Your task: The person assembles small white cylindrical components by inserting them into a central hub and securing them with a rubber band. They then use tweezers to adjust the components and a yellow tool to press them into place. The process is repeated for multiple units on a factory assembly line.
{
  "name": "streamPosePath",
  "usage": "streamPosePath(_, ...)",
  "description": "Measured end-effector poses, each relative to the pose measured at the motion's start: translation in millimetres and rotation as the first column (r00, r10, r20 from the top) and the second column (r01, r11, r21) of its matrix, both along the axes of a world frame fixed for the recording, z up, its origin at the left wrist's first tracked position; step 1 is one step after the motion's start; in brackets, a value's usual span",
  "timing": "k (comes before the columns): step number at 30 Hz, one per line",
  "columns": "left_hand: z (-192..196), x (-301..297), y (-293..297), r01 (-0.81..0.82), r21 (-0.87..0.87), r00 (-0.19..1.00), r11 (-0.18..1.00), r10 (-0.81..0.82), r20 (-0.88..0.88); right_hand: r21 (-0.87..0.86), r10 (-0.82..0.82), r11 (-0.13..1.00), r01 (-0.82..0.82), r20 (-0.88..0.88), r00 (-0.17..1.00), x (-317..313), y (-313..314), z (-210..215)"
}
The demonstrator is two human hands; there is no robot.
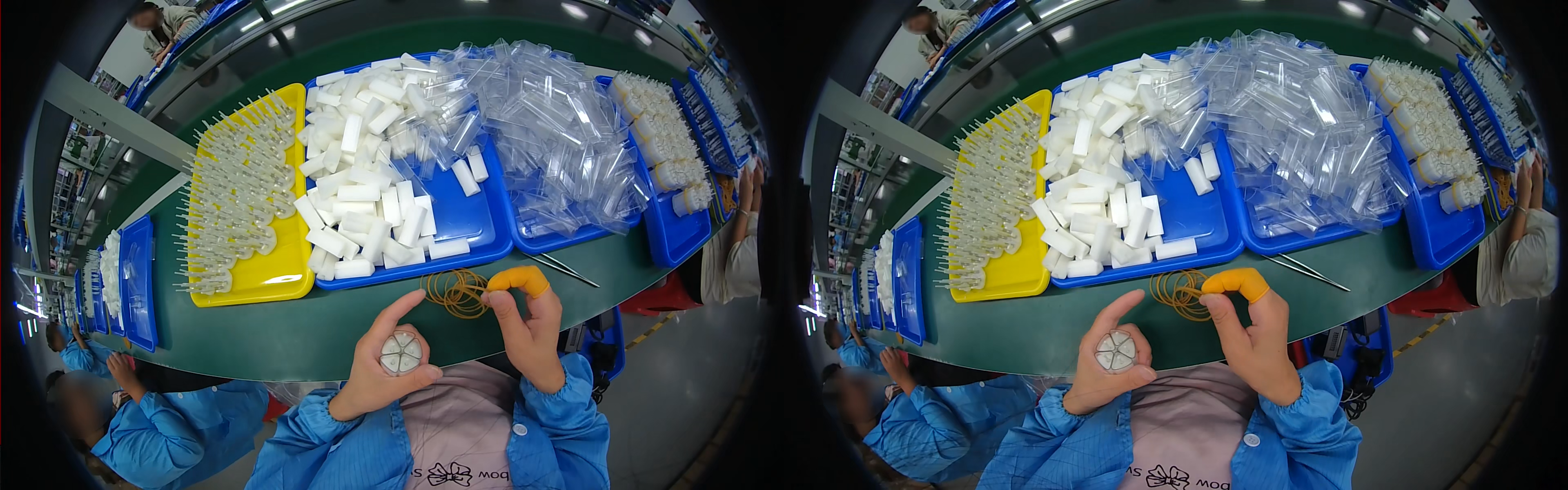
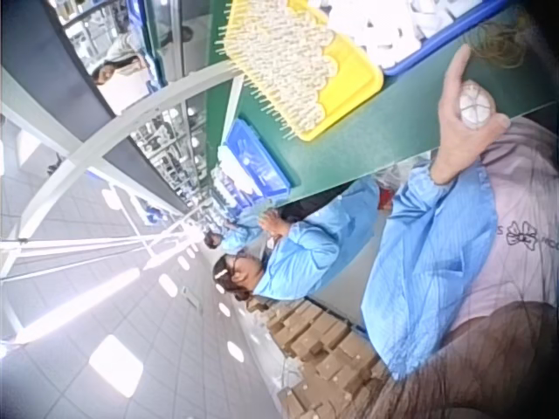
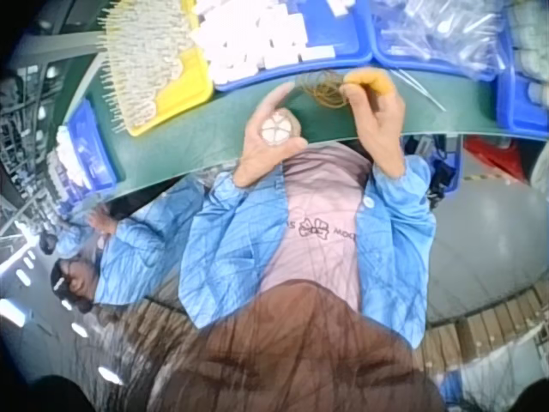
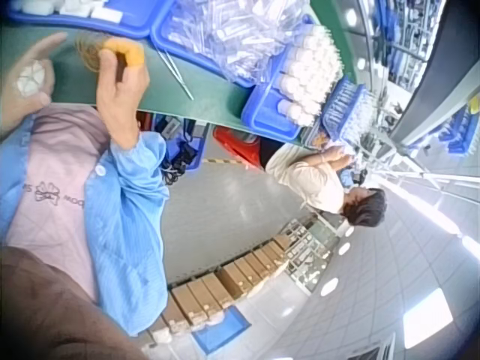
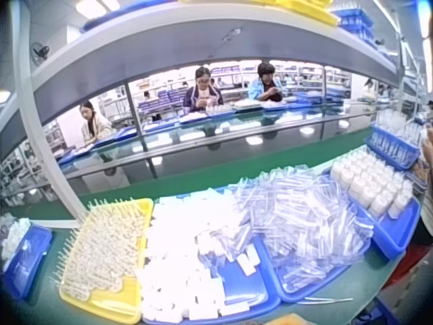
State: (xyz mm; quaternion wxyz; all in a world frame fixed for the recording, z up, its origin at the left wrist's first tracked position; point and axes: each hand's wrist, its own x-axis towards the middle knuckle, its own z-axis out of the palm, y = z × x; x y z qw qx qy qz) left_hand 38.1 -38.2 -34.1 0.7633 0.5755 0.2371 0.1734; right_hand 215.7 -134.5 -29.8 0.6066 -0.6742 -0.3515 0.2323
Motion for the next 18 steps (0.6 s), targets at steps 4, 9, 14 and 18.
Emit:
streamPosePath(4,3.0,10.0,-2.0,0.061,-0.078,0.998,0.995,-0.061,0.004,0.010,0.067,0.998,-0.068,0.112,0.991,-7.5,-5.6,5.9)
streamPosePath(9,-1.2,19.6,-3.1,0.145,-0.122,0.988,0.982,-0.137,0.071,0.056,0.185,0.978,-0.199,0.193,0.964,-14.9,-5.9,15.1)
streamPosePath(14,-5.4,8.3,2.3,0.288,-0.154,0.958,0.945,-0.281,0.062,0.296,0.303,0.948,-0.118,-0.722,0.622,-9.0,-12.8,23.4)
streamPosePath(18,-0.6,12.2,-4.6,0.262,0.285,0.964,0.922,-0.266,-0.026,-0.005,0.511,0.827,-0.562,-0.411,0.755,1.5,-11.1,40.2)
